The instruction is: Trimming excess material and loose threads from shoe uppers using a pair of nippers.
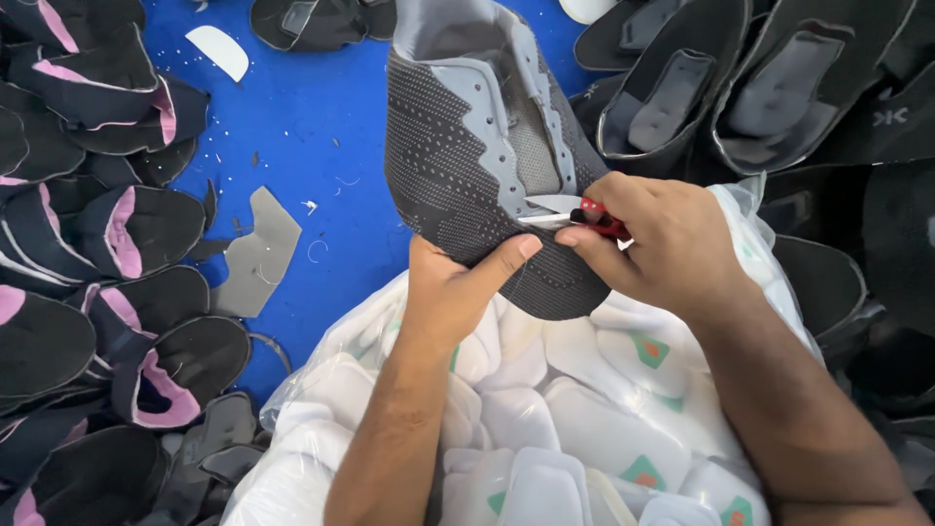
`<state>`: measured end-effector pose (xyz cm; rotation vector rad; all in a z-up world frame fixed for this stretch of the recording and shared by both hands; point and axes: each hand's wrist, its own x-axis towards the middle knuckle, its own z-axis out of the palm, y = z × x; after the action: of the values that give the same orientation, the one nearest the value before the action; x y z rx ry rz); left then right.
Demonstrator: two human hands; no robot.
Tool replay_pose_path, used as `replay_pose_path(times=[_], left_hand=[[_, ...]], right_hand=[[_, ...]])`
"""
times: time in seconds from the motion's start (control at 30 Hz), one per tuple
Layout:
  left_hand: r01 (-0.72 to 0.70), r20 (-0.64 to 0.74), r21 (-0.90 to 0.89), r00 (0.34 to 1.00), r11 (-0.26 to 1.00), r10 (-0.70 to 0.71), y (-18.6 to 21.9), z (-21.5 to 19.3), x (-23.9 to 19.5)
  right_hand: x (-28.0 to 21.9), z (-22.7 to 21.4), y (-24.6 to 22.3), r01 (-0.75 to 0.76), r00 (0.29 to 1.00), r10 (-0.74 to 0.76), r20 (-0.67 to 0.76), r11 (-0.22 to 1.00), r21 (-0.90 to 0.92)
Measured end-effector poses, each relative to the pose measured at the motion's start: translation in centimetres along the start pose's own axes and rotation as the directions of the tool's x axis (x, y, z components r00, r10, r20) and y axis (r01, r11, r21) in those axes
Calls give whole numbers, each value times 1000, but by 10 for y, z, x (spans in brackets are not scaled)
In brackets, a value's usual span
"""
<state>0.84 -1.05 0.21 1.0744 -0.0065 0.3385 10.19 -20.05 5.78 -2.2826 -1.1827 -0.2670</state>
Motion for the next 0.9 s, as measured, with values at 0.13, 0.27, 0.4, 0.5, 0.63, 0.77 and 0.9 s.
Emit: replay_pose_path(times=[0.13,0.27,0.4,0.5,0.63,0.77,0.9], left_hand=[[18,-5,15,1000,1000,-18,-5,-4,-1],[36,-83,27,996,999,-34,-6,-6,0],[18,-40,32,999,999,-17,-8,-3,0],[48,55,-48,997,998,-45,-6,-2,-2],[105,98,-328,992,939,-77,-3,10,-1],[71,-70,-465,991,882,-116,-18,13,-1],[59,-75,-316,993,947,-87,-19,11,-2]], right_hand=[[0,-2,3,-5,1000,5,3,999,48],[1,-7,0,-24,999,23,23,999,33],[1,-4,-1,-23,1000,23,11,999,27],[0,1,-1,-17,1000,18,-18,1000,17],[1,4,-2,-9,999,8,-39,1000,-14],[3,7,-6,33,996,-33,-82,999,7],[3,8,-4,5,996,-5,-92,1000,2]])
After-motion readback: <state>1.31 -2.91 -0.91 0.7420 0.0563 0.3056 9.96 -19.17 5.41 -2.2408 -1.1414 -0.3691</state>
